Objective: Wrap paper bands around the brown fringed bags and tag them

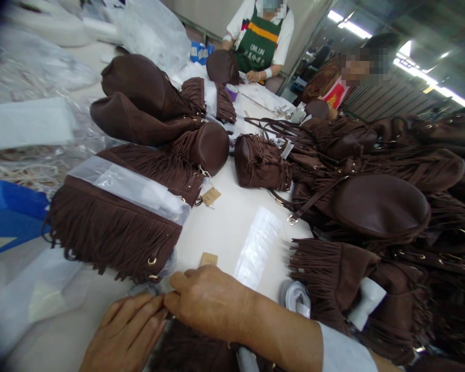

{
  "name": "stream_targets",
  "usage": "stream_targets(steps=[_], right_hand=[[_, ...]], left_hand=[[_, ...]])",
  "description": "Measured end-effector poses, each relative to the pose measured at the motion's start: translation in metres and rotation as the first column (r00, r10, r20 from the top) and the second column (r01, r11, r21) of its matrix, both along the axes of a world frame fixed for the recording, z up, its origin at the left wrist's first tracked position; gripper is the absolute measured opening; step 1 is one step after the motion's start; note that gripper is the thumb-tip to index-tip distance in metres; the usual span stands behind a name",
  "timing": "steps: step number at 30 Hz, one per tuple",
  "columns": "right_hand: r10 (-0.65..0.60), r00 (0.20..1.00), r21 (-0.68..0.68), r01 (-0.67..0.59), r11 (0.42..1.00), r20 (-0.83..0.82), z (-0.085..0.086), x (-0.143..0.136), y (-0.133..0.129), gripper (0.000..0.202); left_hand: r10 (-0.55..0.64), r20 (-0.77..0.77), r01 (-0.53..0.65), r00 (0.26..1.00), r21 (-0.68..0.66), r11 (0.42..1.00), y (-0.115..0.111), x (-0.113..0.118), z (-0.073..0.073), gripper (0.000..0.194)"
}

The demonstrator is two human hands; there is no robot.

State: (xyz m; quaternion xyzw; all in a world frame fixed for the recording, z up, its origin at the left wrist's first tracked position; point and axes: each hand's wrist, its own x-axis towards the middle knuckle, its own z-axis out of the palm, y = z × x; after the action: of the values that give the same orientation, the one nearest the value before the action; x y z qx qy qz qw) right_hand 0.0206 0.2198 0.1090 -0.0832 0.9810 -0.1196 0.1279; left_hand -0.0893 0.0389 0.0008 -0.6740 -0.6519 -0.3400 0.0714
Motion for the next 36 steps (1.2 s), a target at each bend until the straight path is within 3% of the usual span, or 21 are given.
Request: stream_targets(steps=[12, 23, 28, 36], right_hand=[[0.023, 1.000, 0.005, -0.023, 1.000, -0.002, 0.001, 0.001, -0.003, 0.012], [0.006, 0.998, -0.072, -0.002, 0.997, 0.060, 0.005, -0.001, 0.002, 0.017], [-0.106, 0.987, -0.166, 0.125, 0.978, 0.120, -0.004, 0.006, 0.002, 0.009], [-0.295, 0.937, -0.305, 0.341, 0.889, 0.188, -0.011, 0.008, -0.003, 0.017]], left_hand=[[0.004, 0.026, -0.003, 1.000, -0.033, 0.999, 0.002, -0.001, 0.006, 0.025], [0.023, 0.093, -0.016, 0.995, -0.080, 0.997, 0.003, 0.000, 0.008, 0.025], [0.033, 0.085, -0.027, 0.996, -0.070, 0.997, 0.005, 0.001, 0.006, 0.026], [0.007, 0.048, -0.002, 0.999, -0.111, 0.994, 0.006, 0.001, 0.011, 0.029]])
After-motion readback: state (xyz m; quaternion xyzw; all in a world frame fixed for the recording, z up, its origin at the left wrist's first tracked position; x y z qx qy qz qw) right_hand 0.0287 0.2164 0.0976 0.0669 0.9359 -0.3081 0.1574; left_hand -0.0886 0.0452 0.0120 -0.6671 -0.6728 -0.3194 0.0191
